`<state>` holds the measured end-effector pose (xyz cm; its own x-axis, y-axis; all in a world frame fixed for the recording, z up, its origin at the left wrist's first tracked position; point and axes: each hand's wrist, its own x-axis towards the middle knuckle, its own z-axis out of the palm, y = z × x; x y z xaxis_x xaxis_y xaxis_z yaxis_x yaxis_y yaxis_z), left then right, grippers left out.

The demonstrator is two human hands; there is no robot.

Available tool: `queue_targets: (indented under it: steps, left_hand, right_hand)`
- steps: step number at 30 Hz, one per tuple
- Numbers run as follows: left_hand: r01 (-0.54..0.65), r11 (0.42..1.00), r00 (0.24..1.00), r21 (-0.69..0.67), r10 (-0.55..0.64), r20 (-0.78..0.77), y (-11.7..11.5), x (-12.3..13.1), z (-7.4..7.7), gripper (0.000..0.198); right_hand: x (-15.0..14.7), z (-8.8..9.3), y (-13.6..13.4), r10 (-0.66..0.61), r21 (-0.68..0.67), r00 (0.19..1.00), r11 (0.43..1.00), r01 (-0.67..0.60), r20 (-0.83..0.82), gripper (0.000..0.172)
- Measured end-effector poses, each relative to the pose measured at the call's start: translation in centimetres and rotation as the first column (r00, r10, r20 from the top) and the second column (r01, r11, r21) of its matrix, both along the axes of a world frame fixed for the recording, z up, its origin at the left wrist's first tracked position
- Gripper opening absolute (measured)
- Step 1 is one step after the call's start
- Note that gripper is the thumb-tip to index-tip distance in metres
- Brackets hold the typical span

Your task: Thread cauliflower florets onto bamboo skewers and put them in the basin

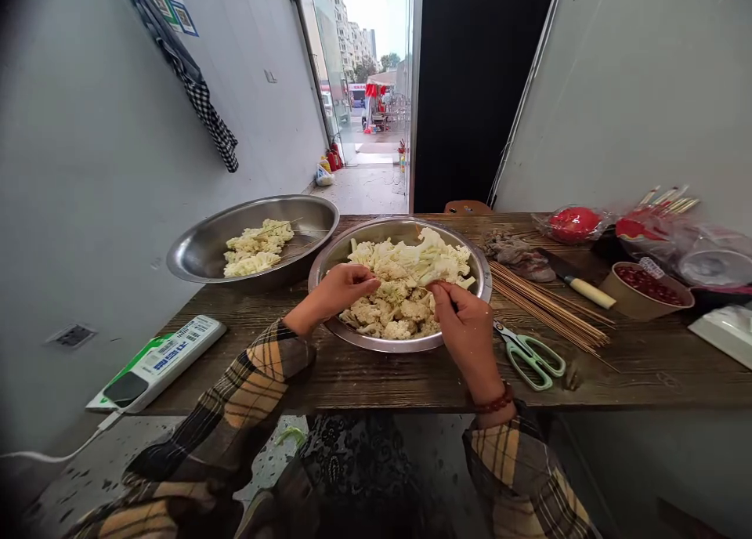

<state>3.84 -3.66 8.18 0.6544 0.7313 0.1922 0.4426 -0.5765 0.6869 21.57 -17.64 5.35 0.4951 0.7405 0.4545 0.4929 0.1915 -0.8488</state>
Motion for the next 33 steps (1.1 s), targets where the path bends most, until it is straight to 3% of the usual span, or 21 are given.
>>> queue_targets:
  steps: [7, 11, 14, 18, 22, 27, 30, 33]
  left_hand:
    - [0.143, 0.977, 0.938, 0.160, -0.082, -0.337, -0.5, 0.3, -0.1, 0.014]
    - [0.181, 0.964, 0.896, 0.196, -0.080, -0.437, -0.5, 0.1, -0.3, 0.031]
    - [0.183, 0.972, 0.887, 0.146, -0.099, -0.450, -0.2, -0.2, -0.3, 0.034]
    - [0.136, 0.988, 0.941, 0.067, -0.108, -0.320, 0.5, -0.8, 0.0, 0.031]
    - [0.001, 0.995, 1.000, -0.099, 0.000, 0.004, 0.9, -1.8, 0.7, 0.021]
    - [0.080, 0.903, 0.919, -0.422, 0.097, 0.381, 0.4, -2.1, 1.0, 0.031]
    - [0.085, 0.905, 0.916, -0.417, 0.094, 0.391, 0.3, -1.7, 1.0, 0.031]
    - [0.033, 0.980, 0.986, -0.196, 0.001, 0.167, 0.4, -1.7, 1.1, 0.028]
  right_hand:
    - [0.0, 0.3, -0.1, 0.001, -0.008, 0.999, 1.000, 0.000, 0.034, 0.034]
    - [-0.1, 0.6, -0.1, 0.007, 0.001, 0.998, 1.000, -0.007, 0.061, 0.034]
    - [-0.1, 0.6, -0.1, 0.004, -0.002, 0.998, 1.000, -0.004, 0.056, 0.035]
    - [-0.1, 0.5, -0.1, 0.011, 0.007, 0.998, 1.000, -0.012, 0.063, 0.035]
    - [0.0, 0.5, -0.1, 0.019, 0.021, 0.997, 1.000, -0.020, 0.076, 0.035]
    - [0.1, 0.2, 0.0, -0.007, 0.039, 0.994, 0.999, 0.003, 0.108, 0.034]
    - [0.1, 0.1, 0.0, 0.004, 0.030, 0.994, 1.000, -0.007, 0.107, 0.034]
    - [0.1, 0.0, 0.1, 0.008, 0.024, 0.994, 1.000, -0.011, 0.108, 0.034]
